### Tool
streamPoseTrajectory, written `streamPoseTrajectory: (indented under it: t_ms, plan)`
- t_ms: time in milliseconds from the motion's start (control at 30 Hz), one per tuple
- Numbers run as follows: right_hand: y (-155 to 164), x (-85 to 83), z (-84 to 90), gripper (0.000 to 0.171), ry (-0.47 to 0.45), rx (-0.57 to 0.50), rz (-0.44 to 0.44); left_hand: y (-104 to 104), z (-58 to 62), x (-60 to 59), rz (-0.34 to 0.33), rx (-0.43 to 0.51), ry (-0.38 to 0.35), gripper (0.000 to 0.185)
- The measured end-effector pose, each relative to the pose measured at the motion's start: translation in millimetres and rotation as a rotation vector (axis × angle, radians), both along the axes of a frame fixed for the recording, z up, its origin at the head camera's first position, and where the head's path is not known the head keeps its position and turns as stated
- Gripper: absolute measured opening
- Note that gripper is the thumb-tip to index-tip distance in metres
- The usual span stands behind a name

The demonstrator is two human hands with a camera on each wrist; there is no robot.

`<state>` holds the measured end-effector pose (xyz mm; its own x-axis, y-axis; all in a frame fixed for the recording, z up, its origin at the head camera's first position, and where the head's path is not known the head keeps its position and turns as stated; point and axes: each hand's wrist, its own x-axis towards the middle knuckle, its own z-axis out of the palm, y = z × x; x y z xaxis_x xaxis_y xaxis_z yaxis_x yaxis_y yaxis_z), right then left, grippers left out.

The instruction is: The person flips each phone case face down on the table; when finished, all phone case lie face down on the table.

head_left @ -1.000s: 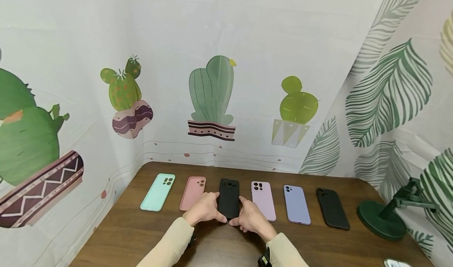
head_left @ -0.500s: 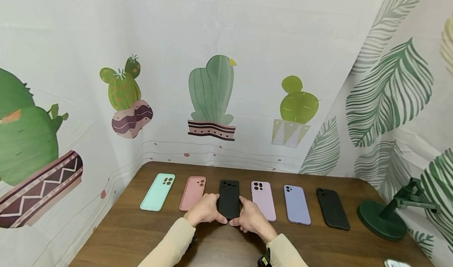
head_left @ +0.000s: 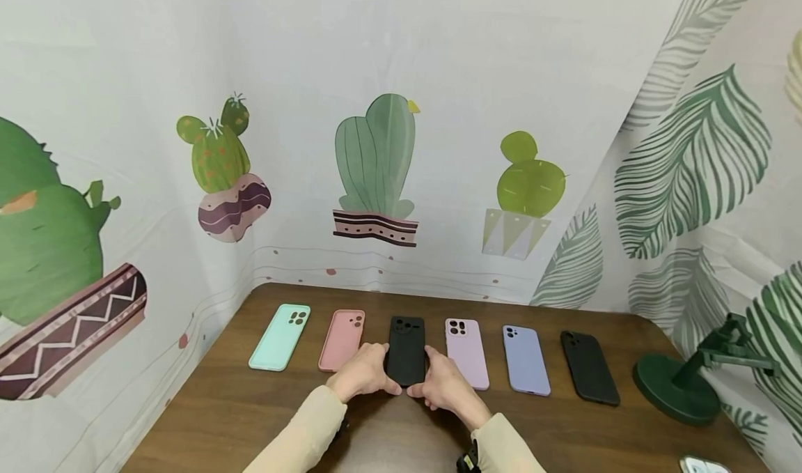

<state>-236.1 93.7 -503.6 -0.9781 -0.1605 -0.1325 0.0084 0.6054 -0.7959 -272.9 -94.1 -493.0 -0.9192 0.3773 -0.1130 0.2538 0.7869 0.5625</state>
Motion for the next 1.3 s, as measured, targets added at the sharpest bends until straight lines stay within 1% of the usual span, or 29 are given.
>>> streamPoseTrajectory:
  t_ms: [200,400,500,600,667,800,867,900,933,967,1033,1100,1167,1200,1267,1300]
  plan:
    - [-0.5,0.9,3.2,0.093,-0.002,0.007,-0.013,-0.5,0.7,-0.6,0.005,-0.015,0.007,0.09]
    - [0.4,0.5,2.7,0.096,-0.036,-0.014,-0.016,-1.0,-0.6,0.6,0.012,-0.029,-0.017,0.092]
    - [0.5,1.1,3.8,0.099,-0.037,0.004,-0.027,-3.4,-0.7,2.1,0.009,-0.032,-0.003,0.096]
    - [-0.2,3.8,5.9,0.101,-0.032,0.035,-0.025,-9.9,0.2,6.3,0.016,-0.023,-0.005,0.104]
    - [-1.2,7.1,7.8,0.101,-0.023,0.046,-0.015,-16.7,1.5,11.0,0.02,-0.004,-0.021,0.108]
    - [-6.1,14.0,11.6,0.097,0.04,0.058,0.008,-33.5,5.0,20.8,0.0,0.069,-0.07,0.11]
    - [-14.4,15.5,14.1,0.095,0.08,0.069,0.028,-45.9,7.5,24.4,-0.003,0.086,-0.069,0.108]
    - [-19.2,16.2,15.8,0.094,0.097,0.072,0.04,-52.1,8.6,25.7,0.002,0.087,-0.058,0.097]
    - [-24.1,16.5,17.0,0.094,0.112,0.078,0.054,-57.8,9.7,26.2,0.007,0.08,-0.036,0.087]
    - [-29.4,16.6,17.8,0.094,0.123,0.08,0.066,-63.5,10.9,26.2,0.017,0.072,-0.015,0.082]
    - [-40.5,16.6,19.1,0.093,0.142,0.08,0.088,-74.7,13.1,24.9,0.041,0.039,0.047,0.059]
    - [-52.1,16.1,19.2,0.093,0.151,0.084,0.104,-85.4,15.2,21.8,0.072,0.009,0.094,0.056]
    - [-63.9,15.2,17.6,0.094,0.152,0.09,0.116,-95.8,17.0,17.9,0.092,-0.008,0.101,0.078]
    - [-69.9,14.6,17.0,0.094,0.148,0.091,0.122,-100.7,17.8,15.8,0.097,-0.021,0.099,0.083]
    - [-81.6,12.7,15.3,0.096,0.119,0.093,0.134,-109.3,19.4,11.1,0.102,-0.027,0.071,0.106]
    - [-87.4,11.2,14.4,0.097,0.103,0.092,0.139,-113.2,19.8,8.6,0.102,-0.031,0.054,0.11]
